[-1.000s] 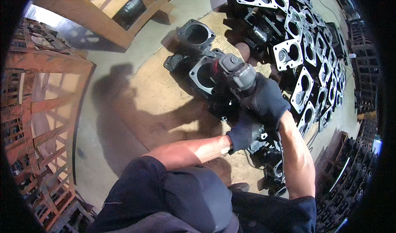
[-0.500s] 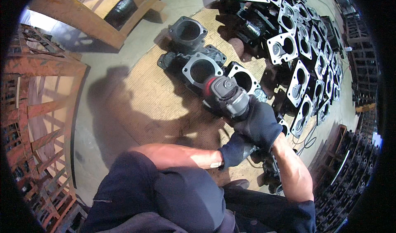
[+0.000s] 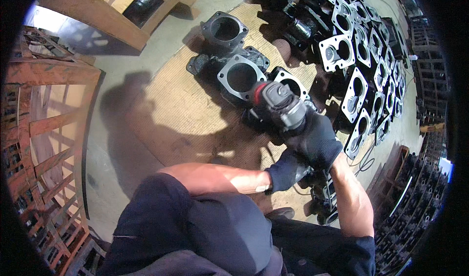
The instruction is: The person uses a handheld angle grinder to smooth the inner cylindrical surfaces of multiple metal engine parts laid out on the floor. They handle each part individually, repositioning them as needed, and move finished pieces aside.
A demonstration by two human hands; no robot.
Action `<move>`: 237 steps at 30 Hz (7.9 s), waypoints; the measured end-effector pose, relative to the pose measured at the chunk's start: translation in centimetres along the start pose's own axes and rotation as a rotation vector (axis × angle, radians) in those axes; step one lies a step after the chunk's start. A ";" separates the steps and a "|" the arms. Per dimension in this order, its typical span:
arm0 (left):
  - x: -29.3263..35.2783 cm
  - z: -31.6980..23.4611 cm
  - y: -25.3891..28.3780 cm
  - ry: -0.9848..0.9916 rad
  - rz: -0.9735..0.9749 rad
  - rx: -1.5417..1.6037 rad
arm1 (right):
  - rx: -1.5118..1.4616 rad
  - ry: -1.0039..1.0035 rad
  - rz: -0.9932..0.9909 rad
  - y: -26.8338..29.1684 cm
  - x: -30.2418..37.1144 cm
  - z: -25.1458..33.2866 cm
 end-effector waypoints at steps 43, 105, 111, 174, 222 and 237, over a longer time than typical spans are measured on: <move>-3.1 -3.6 1.8 -0.136 0.021 -0.542 | 0.139 -0.007 -0.099 1.9 -4.2 -0.4; -4.2 -11.8 8.1 -0.283 -0.494 -0.837 | 0.387 0.220 0.104 1.0 -15.7 11.5; -6.9 -13.6 12.6 -0.471 -0.461 -0.843 | 0.317 0.187 0.072 1.0 -19.2 13.4; -9.3 -15.3 11.8 -0.547 -0.478 -1.079 | 0.233 0.128 -0.043 4.0 -20.4 9.4; -4.8 -13.4 7.2 -0.308 -0.303 -1.156 | 0.115 0.037 -0.009 3.7 -14.4 7.8; -2.9 -8.8 6.9 -0.462 -0.359 -0.736 | 0.179 0.033 0.032 0.9 -12.5 5.9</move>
Point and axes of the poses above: each hand's wrist, its own x-axis away from the middle knuckle, its own y-axis out of the back of the hand, z = x × y, the point moved 2 cm from there along -x, towards the middle knuckle, and after that the axes turned 4 degrees about -x, right-handed, at the moved point
